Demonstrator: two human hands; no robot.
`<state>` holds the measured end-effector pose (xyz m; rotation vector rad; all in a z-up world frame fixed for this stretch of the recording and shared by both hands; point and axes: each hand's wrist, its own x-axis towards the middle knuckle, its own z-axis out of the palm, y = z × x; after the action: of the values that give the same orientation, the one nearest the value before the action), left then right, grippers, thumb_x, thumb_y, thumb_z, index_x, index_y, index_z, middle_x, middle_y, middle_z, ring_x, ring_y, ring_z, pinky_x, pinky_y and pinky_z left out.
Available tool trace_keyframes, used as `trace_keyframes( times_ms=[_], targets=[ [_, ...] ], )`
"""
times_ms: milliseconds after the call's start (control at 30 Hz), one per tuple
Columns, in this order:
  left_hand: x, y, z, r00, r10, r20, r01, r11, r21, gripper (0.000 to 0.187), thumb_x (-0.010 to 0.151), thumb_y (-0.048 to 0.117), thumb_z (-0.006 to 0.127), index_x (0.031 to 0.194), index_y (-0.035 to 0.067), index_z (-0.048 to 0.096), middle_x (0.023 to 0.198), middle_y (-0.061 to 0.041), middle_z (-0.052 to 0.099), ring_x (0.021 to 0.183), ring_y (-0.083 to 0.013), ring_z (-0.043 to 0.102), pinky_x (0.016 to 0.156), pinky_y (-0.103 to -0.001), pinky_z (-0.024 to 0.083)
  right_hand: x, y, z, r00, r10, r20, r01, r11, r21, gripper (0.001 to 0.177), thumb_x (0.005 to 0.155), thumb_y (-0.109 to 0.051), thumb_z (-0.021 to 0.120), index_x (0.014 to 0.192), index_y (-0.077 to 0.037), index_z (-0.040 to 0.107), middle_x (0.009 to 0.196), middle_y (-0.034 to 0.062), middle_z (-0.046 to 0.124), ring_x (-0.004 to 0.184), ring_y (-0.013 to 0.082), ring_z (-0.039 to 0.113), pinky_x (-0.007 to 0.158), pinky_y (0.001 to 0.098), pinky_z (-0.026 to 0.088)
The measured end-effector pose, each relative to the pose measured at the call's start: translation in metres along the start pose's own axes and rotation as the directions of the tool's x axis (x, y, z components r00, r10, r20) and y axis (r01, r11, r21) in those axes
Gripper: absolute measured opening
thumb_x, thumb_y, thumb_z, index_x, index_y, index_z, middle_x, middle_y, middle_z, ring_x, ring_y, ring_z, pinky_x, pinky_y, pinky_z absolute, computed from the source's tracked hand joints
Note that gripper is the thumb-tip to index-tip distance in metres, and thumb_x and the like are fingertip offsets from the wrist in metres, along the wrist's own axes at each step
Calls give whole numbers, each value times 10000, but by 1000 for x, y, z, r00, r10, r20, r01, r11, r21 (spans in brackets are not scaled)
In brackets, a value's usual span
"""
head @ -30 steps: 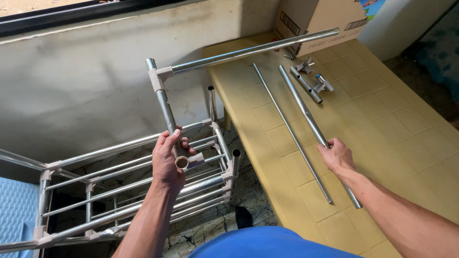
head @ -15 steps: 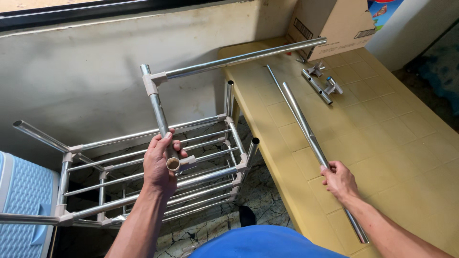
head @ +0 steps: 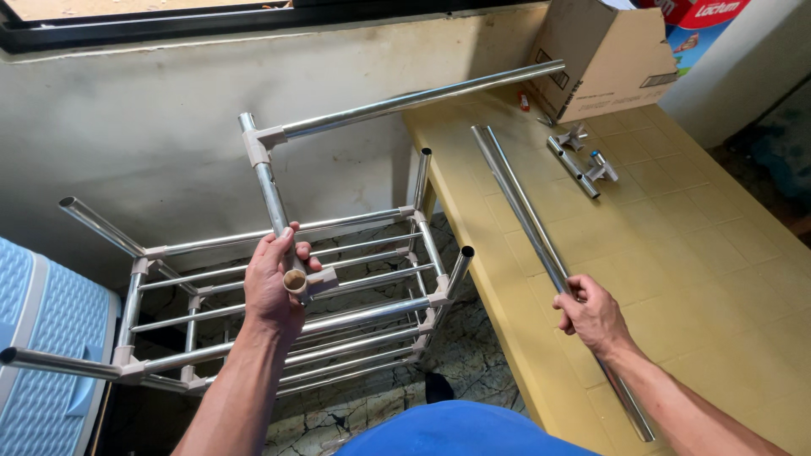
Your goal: The person assembles a metal frame by inserting metal rods into plastic connectors. They connect multiple rods to form a rectangular structure, securing each joint by hand.
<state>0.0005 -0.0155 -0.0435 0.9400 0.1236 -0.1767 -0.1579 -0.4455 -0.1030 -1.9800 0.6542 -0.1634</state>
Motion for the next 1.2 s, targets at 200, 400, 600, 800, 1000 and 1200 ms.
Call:
trace_keyframes(
  times_ms=[200,400,600,800,1000,1200],
  targets=[
    [3,6,-2,1000,24,-6,-24,1000,-19,209,1016,223,584,1172,84,585,781,-23,582,655,-155,622,561,-279,525,9,-32,9,995,77,66,-68,989,-134,455,951,-346,651,1334,-105,599,650,73,586,504,155,565,463,319,476],
    [4,8,-6,999,36,-24,-37,998,-41,207,1015,222,584,1170,84,589,775,-22,583,642,-150,622,552,-276,533,41,-51,14,985,-105,135,126,980,-154,371,945,-310,671,1134,10,663,675,52,690,563,125,671,530,302,545],
    [8,15,-10,998,63,-27,-64,997,-44,194,1024,217,576,1165,84,582,770,-21,583,638,-148,622,550,-272,528,57,-84,25,975,-154,159,177,973,-147,451,903,-343,684,1253,-77,583,644,32,597,506,159,591,478,345,502],
    [5,20,-15,994,97,-54,-98,995,-18,204,1034,219,555,1178,76,576,775,-25,597,650,-147,638,556,-268,537,67,-113,34,955,-190,226,215,973,-89,375,928,-322,656,1190,-53,638,610,50,597,497,150,586,473,326,503],
    [3,22,-20,987,132,-96,-136,990,-34,207,1039,231,558,1179,80,580,775,-22,600,640,-141,644,550,-263,543,80,-132,45,931,-252,265,283,955,-86,293,922,-216,684,1118,-4,636,653,74,610,506,149,594,468,323,499],
    [0,23,-19,976,152,-158,-160,986,-38,207,1037,251,567,1178,100,582,768,-15,604,635,-137,648,545,-269,549,84,-148,59,881,-272,387,282,959,33,263,920,-242,645,1117,-67,635,645,11,598,489,114,570,442,292,486]
  ],
)
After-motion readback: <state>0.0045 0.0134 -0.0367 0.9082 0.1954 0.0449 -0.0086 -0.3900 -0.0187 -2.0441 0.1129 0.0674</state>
